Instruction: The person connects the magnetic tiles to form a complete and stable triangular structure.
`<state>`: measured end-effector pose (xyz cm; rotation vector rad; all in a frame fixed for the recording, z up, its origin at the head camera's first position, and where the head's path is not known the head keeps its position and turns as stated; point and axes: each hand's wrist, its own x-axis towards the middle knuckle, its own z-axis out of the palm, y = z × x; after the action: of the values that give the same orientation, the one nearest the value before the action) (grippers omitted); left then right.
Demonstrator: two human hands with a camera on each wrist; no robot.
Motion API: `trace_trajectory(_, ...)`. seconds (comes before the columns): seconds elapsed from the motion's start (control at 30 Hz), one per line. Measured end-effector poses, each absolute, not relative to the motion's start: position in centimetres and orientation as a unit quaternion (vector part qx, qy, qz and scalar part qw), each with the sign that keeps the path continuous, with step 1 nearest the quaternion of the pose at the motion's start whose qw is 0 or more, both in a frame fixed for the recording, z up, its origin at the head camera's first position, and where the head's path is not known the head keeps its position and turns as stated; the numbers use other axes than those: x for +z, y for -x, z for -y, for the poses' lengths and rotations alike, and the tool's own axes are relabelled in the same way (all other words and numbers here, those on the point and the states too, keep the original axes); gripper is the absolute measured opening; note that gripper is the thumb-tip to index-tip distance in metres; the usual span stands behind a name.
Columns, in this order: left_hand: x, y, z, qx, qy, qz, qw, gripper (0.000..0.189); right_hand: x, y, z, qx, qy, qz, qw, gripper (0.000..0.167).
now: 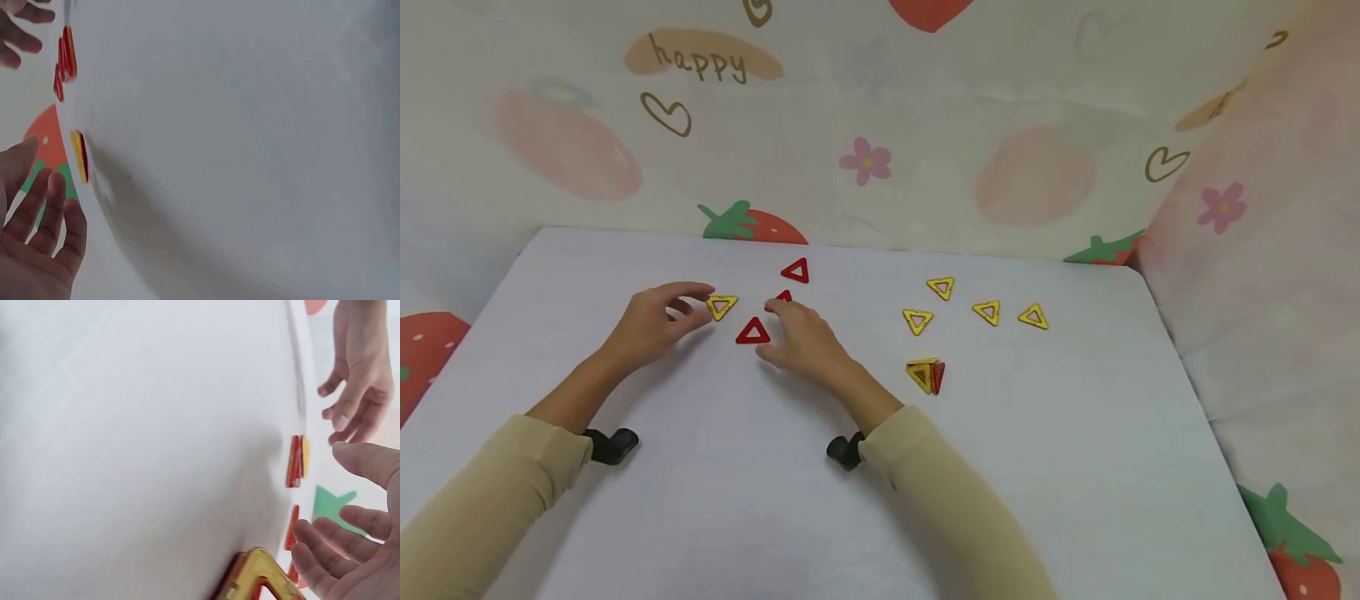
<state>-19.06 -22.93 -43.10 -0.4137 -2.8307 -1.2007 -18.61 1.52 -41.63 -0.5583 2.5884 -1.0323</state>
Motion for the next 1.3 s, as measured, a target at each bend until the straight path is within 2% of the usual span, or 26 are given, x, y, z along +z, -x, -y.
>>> trace_trajectory(0.2,-43.4,19.6,24.2,-0.387,0.108,0.916,0.009,0.046,-42.2,18.7,-0.9,-0.346,0.186,-0.908,0.147,0.063)
trace_trajectory(0.63,-43.7,20.6,24.5,-0.387,0.092,0.915,-0.067,0.058,-43.4,19.0,0.3,-0.315,0.169,-0.924,0.133,0.058)
trace_trajectory(1.3,-44.2,21.6,23.2,-0.387,0.101,0.915,-0.042,0.05,-44.2,19.4,1.2,-0.25,0.166,-0.949,0.097,0.048)
